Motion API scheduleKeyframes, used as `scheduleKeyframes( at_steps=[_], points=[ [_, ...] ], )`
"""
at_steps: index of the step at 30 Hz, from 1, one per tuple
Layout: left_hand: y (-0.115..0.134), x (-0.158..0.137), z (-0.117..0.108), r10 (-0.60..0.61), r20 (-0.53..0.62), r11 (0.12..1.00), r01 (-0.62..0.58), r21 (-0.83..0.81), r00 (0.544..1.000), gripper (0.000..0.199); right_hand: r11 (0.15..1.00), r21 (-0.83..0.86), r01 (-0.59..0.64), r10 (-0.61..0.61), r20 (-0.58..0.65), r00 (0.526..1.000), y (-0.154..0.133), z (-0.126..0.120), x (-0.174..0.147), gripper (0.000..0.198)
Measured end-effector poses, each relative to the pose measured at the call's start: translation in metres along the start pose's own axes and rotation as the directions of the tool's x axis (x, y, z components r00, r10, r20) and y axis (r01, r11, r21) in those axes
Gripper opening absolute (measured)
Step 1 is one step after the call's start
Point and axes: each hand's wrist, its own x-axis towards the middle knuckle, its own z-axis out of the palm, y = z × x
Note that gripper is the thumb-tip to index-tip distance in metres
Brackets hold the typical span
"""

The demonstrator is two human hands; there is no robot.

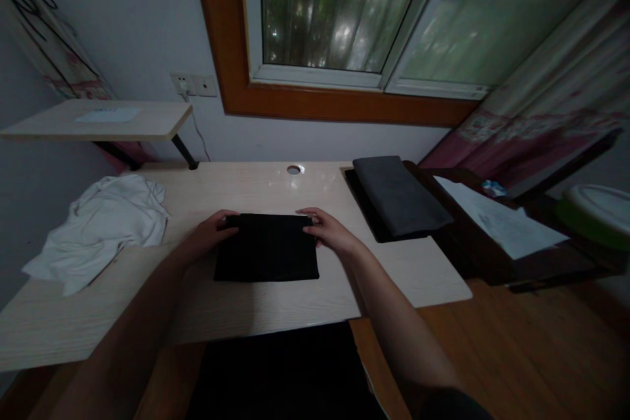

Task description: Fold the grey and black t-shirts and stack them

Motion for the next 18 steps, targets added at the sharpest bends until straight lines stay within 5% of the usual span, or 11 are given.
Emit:
scheduleKeyframes(
  at_steps=[10, 18],
  points=[
    [0.015, 0.001, -0.003, 0.105, -0.22, 0.993, -0.112, -0.021, 0.97, 0.062, 0.973, -0.011, 0.231, -0.229, -0.166, 0.959, 0.007, 0.009, 0.015, 0.05],
    [-0.005, 0.017, 0.004, 0.188, -0.263, 0.945, -0.101, 0.31, 0.947, 0.056, 0.928, -0.345, 0.143, -0.233, -0.236, 0.943, 0.016, 0.009, 0.026, 0.05]
  ],
)
